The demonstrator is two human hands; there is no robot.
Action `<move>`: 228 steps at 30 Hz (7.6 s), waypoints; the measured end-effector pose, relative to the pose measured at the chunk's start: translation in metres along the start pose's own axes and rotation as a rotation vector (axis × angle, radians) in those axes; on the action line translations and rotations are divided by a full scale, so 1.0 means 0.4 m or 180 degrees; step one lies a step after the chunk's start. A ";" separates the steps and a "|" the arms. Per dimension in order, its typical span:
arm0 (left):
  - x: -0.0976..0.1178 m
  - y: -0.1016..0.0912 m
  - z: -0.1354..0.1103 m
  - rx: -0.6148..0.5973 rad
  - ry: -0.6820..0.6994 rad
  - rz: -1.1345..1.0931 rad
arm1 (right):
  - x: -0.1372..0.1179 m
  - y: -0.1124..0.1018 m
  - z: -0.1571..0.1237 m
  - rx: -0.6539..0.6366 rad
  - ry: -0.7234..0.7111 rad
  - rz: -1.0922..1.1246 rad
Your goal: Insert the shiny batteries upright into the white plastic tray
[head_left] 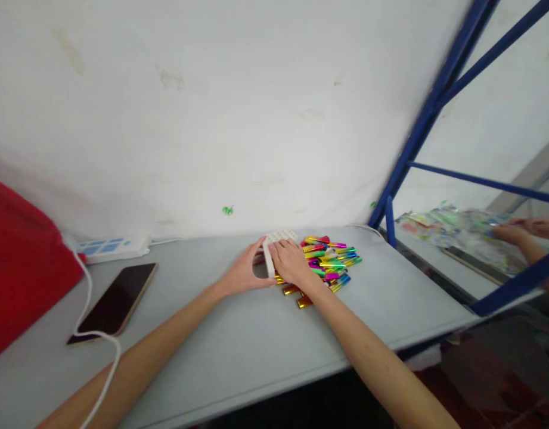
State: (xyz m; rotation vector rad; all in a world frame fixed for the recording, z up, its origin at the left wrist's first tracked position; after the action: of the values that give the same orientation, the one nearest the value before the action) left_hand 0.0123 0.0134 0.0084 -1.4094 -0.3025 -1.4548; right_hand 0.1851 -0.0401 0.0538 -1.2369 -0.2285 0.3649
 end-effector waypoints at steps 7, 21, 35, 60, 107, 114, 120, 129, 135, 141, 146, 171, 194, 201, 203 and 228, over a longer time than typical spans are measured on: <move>0.000 0.000 0.002 -0.0024 0.0028 0.0001 | 0.014 -0.011 -0.009 -0.0099 0.0103 -0.0264; 0.027 0.001 -0.005 -0.0097 0.0001 0.0022 | 0.133 -0.040 -0.067 -0.0134 0.0610 0.0022; 0.018 0.003 0.000 -0.0037 0.0011 -0.0081 | -0.014 -0.005 -0.034 -0.0080 -0.0185 -0.0021; 0.011 0.008 0.002 0.0024 0.0036 -0.0064 | 0.028 -0.025 -0.052 0.0122 0.0000 0.0075; 0.016 0.009 0.002 -0.0014 0.0001 0.0102 | 0.069 0.003 -0.055 -0.0149 -0.0095 0.0455; 0.011 0.009 0.003 0.0015 0.0036 0.0187 | 0.033 -0.009 -0.043 -0.0019 -0.0275 0.0458; 0.000 0.011 0.005 -0.0022 0.0055 0.0139 | -0.007 0.027 -0.063 -0.0398 -0.0360 0.0277; 0.035 0.003 -0.006 0.0048 0.0326 0.0567 | -0.005 0.025 -0.066 -0.0390 -0.0317 0.0145; 0.045 -0.003 -0.011 0.0010 0.0361 0.0725 | -0.002 0.028 -0.069 -0.0266 -0.0303 0.0046; 0.054 -0.017 -0.016 0.0044 0.0344 0.1261 | 0.005 0.036 -0.073 -0.0197 -0.0290 -0.0021; 0.063 -0.019 -0.009 -0.0004 0.0370 0.1397 | 0.007 0.042 -0.075 -0.0134 -0.0296 -0.0063; -0.152 -0.225 -0.011 0.0785 -0.1000 0.2560 | 0.028 0.032 -0.082 0.0087 -0.0106 0.0395; -0.101 -0.239 0.095 0.0415 -0.0593 0.2528 | 0.038 0.022 -0.076 0.0116 -0.0113 0.0584; -0.102 -0.303 0.100 0.0360 -0.0601 0.2318 | 0.048 0.030 -0.067 0.0047 -0.0121 0.0651; -0.103 -0.308 0.099 0.0355 -0.0598 0.2272 | 0.046 0.029 -0.067 0.0050 -0.0115 0.0657; 0.012 -0.109 0.175 0.0274 -0.0362 0.2372 | 0.277 -0.118 -0.150 0.2067 0.1497 0.0693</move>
State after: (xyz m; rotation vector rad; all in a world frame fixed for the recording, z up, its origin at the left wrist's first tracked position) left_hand 0.0202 0.0835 0.0518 -1.3338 0.0934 -0.7435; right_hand 0.3158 -0.0625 0.0766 -0.6717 0.4085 0.2909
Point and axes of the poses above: each hand's wrist, its own z-axis towards the middle knuckle, its own y-axis out of the palm, x = y × z, the point moved 2 cm from there along z, towards the middle knuckle, and after that the axes turned 10 degrees about -y, right-handed, at the moved point
